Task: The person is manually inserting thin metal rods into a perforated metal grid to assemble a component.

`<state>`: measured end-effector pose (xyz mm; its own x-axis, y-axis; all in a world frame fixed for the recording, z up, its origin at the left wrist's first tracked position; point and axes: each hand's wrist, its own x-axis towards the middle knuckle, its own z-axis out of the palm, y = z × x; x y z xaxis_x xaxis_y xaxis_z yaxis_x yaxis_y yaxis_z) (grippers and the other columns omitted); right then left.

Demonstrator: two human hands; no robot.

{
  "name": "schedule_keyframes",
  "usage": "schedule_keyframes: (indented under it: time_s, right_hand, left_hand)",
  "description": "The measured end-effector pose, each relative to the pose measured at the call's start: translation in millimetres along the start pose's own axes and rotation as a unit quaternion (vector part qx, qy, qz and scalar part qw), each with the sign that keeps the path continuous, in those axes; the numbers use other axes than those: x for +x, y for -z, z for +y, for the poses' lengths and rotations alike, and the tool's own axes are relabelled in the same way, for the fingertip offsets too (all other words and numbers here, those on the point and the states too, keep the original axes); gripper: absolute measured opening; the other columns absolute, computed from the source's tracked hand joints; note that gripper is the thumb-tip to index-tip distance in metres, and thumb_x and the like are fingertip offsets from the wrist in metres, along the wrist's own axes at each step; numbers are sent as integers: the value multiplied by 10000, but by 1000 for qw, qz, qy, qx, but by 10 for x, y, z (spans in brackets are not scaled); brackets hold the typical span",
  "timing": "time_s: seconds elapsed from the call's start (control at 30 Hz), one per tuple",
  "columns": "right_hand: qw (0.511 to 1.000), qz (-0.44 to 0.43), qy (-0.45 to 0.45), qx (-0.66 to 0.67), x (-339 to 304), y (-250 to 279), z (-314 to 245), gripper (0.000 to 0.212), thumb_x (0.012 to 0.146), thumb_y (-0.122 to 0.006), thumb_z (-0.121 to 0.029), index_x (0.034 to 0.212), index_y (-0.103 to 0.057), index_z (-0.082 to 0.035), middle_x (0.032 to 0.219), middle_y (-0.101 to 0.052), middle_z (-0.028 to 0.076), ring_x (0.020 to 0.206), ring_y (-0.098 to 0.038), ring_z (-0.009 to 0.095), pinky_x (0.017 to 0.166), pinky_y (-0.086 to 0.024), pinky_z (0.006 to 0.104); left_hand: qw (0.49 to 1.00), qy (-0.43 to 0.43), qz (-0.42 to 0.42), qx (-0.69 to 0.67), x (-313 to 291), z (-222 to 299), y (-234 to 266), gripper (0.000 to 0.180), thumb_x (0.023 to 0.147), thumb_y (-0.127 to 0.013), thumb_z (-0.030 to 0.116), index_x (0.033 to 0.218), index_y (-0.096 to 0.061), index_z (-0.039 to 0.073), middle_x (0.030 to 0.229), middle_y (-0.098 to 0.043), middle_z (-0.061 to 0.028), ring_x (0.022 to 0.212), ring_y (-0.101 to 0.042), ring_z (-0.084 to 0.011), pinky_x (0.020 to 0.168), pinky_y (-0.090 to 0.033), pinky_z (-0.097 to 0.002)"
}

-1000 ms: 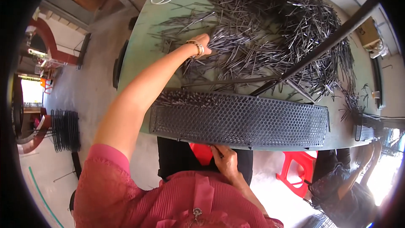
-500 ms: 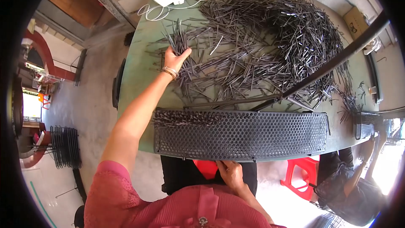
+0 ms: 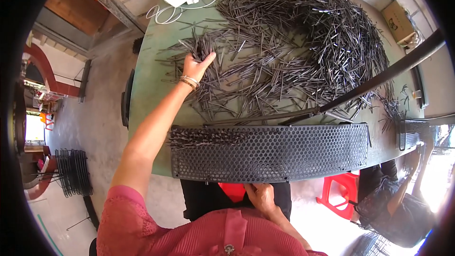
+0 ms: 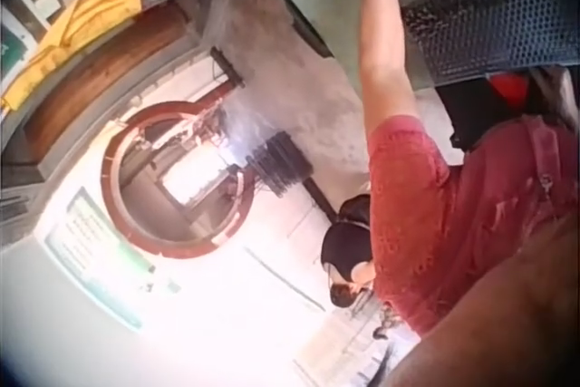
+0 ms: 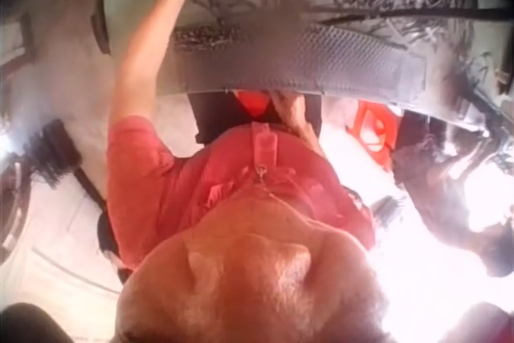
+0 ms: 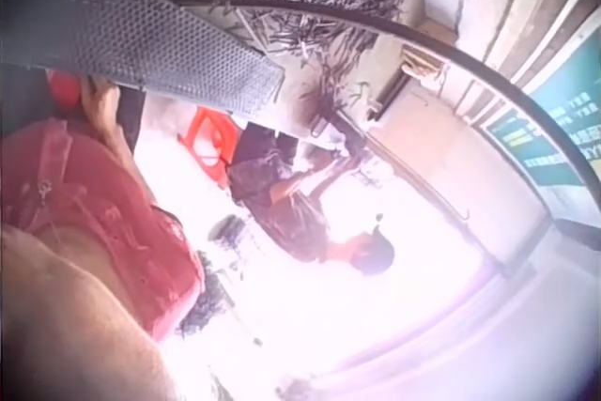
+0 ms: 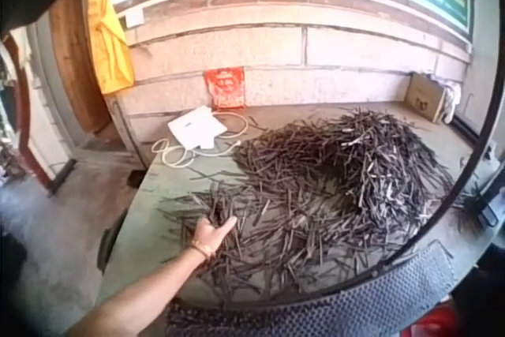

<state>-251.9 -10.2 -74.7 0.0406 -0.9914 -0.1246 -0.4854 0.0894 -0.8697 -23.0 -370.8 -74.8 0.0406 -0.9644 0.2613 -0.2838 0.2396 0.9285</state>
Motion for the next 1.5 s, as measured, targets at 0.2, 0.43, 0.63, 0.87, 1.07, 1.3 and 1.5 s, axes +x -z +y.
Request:
schedule_keyframes:
  time_s: [0.2, 0.43, 0.63, 0.87, 1.07, 1.3, 1.5]
  right_hand:
    - [1000, 2, -12, -18, -4, 10, -24, 107, 760, -689, -86, 753, -639, 9, 600, -604, 151, 520, -603, 283, 494, -464, 370]
    - [1000, 1, -5, 5, -11, 5, 8, 105, 768, -688, -90, 783, -644, 4, 597, -599, 156, 522, -609, 286, 488, -467, 367]
    - [1000, 6, 9, 12, -14, 15, -6, 103, 776, -691, -92, 793, -649, 0, 598, -598, 159, 512, -605, 287, 473, -463, 362]
    - [1000, 3, -8, 10, -17, -8, 1, 115, 787, -691, -103, 824, -654, -1, 642, -615, 177, 534, -614, 302, 474, -466, 363]
    - [1000, 5, -9, -8, -29, 24, -100, 95, 799, -680, -81, 846, -672, 2, 698, -650, 134, 549, -609, 174, 504, -464, 292]
    - [997, -18, 43, 54, -108, 53, -319, 119, 838, -628, -59, 935, -660, 1, 789, -636, 160, 599, -621, 246, 529, -486, 297]
    - [991, -53, 35, 119, -205, 159, -464, 141, 865, -612, -63, 952, -650, 42, 784, -663, 89, 649, -602, 109, 573, -478, 244]
  left_hand:
    - [999, 18, -41, -8, 43, -24, -84, 267, 743, -752, 227, 875, -667, 11, 810, -684, -46, 701, -619, -122, 674, -489, -289]
    - [995, 39, -42, -83, 306, -3, -157, 255, 776, -717, 235, 851, -655, -1, 761, -678, -69, 677, -626, -147, 643, -493, -292]
    - [978, -16, -60, -198, 349, 550, -18, 183, 844, -660, 74, 993, -593, -11, 905, -649, -77, 817, -639, -157, 771, -522, -282]
    - [999, 41, 32, 6, -133, -111, 179, 340, 737, -769, 297, 906, -669, 20, 874, -699, -53, 764, -640, -101, 727, -501, -282]
    - [997, -27, -29, 69, 31, -118, 159, 493, 772, -719, 245, 1126, -516, -33, 934, -656, -134, 822, -630, -218, 770, -490, -328]
    - [950, -119, -147, 249, 240, 789, 533, 371, 785, -697, 217, 1032, -544, -15, 853, -652, -111, 766, -629, -230, 707, -495, -351]
    - [941, 179, -232, -169, -473, 1663, 1014, 203, 796, -683, 112, 946, -575, 27, 780, -634, -78, 698, -609, -157, 625, -491, -287]
